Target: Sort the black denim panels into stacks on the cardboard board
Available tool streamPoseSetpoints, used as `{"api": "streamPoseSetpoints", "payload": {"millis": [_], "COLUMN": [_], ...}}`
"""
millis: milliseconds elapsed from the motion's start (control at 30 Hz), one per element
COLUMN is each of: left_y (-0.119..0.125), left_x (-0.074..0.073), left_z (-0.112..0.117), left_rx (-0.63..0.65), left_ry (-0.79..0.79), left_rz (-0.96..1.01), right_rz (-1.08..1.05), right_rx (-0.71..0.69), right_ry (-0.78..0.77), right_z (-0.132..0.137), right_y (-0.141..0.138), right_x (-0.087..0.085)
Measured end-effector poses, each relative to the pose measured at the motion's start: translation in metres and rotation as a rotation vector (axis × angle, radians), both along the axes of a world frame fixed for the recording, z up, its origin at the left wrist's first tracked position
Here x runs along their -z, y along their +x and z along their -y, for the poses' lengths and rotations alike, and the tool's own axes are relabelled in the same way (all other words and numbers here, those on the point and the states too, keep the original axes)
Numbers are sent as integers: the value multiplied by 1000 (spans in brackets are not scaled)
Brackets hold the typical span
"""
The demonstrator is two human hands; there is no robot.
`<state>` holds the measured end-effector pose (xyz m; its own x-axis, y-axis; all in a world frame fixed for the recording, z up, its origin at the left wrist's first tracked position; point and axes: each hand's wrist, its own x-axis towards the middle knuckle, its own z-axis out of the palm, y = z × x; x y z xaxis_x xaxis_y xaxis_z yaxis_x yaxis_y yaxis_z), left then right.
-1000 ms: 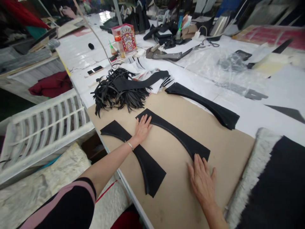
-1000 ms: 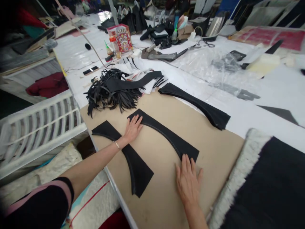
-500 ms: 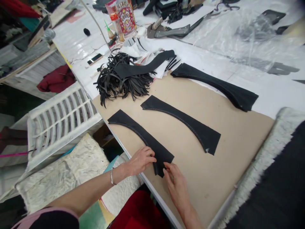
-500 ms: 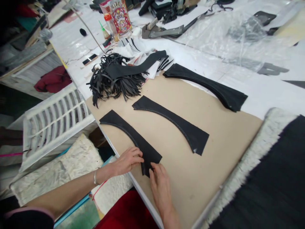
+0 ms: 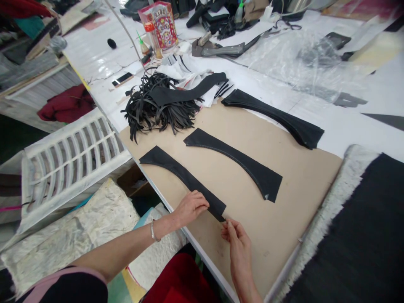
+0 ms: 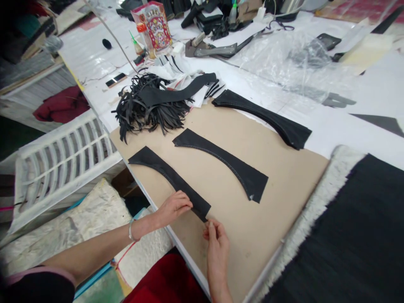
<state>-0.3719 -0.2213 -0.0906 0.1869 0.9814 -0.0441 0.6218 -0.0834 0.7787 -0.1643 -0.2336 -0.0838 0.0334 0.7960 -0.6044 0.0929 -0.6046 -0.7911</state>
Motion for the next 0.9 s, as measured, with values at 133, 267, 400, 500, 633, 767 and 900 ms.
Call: {"api": "streamPoseSetpoints", "payload": {"millis": [133,267,400,500,633,767,900], "left_y": [3,5,12,22,41,55,59], "left_x": [-9,-18,-23,-22,-18,-14,-10], "left_z": [-3,-6,-1,11,35,52,57], "left_rx": [-93,-156,-112,-79,-178,-526,-834], "left_ry": [-50,-58,44,132,157,-98,-701], "left_rz": [58,87,44,18,91,365,950], "right_rz": [-147,-315,-483,-497,-320,-131,-92], "right_rx": [164,260,275,280,301,241,230], "right_ry": [-160,-362,-545,-489,-319,-181,-187], "right_z": [-2,-10,-22,-23,-14,-4,0], "right_y": [-8,-15,-20,-23,-20,-8,2], "right_x": [-8,-19,-26,-27,-23,-18,-16]}}
